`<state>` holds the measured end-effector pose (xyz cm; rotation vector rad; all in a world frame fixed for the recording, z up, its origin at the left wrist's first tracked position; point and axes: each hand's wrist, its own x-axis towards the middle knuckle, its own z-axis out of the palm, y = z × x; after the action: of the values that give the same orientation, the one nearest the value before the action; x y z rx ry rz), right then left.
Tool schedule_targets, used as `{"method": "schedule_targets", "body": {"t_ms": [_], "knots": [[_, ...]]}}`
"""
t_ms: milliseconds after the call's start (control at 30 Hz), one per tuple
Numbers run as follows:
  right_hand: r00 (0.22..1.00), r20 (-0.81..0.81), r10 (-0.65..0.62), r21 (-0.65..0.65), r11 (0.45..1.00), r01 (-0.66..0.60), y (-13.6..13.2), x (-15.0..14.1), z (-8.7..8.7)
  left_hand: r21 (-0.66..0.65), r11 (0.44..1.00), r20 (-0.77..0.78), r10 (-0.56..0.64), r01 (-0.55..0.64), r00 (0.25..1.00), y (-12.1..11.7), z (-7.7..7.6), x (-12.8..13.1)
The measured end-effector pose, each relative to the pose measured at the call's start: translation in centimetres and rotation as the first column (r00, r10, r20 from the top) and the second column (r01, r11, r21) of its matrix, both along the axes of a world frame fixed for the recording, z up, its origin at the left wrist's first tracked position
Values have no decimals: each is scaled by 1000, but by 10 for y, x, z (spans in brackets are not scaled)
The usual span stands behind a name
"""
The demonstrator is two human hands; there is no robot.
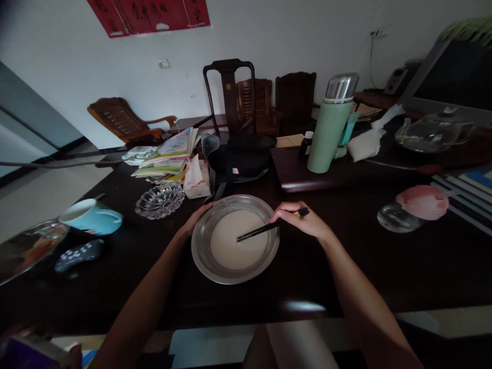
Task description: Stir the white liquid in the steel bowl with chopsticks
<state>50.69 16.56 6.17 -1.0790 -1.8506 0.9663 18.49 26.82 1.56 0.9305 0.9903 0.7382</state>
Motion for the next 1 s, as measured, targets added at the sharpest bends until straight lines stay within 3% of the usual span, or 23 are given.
{"method": "schedule_targets", "body": {"t_ms": [67, 200, 400, 600, 767, 867, 1000], "knots": [[999, 40, 6, 13, 1000, -6, 0, -1, 0, -10, 1000, 1, 12, -12, 1000, 0, -1, 0], [993, -30, -116, 30, 993, 117, 1, 3, 0, 1, 1000, 8, 7, -7, 1000, 0, -1, 1], [999, 18, 36, 2, 999, -36, 1, 0, 1, 16, 1000, 2, -14, 14, 1000, 0, 0, 1], [992, -30, -123, 21, 992, 124, 1, 6, -1, 17, 1000, 6, 0, 0, 1000, 1, 0, 1], [1000, 10, 17, 3, 1000, -17, 1, 0, 0, -13, 1000, 42, -21, 21, 999, 2, -3, -1], [999, 30, -34, 33, 999, 33, 2, 1, 0, -25, 1000, 33, -12, 13, 999, 3, -3, -1], [996, -58, -73, 21, 997, 75, 1, 5, -1, -12, 1000, 23, -12, 12, 1000, 1, -1, 0]]}}
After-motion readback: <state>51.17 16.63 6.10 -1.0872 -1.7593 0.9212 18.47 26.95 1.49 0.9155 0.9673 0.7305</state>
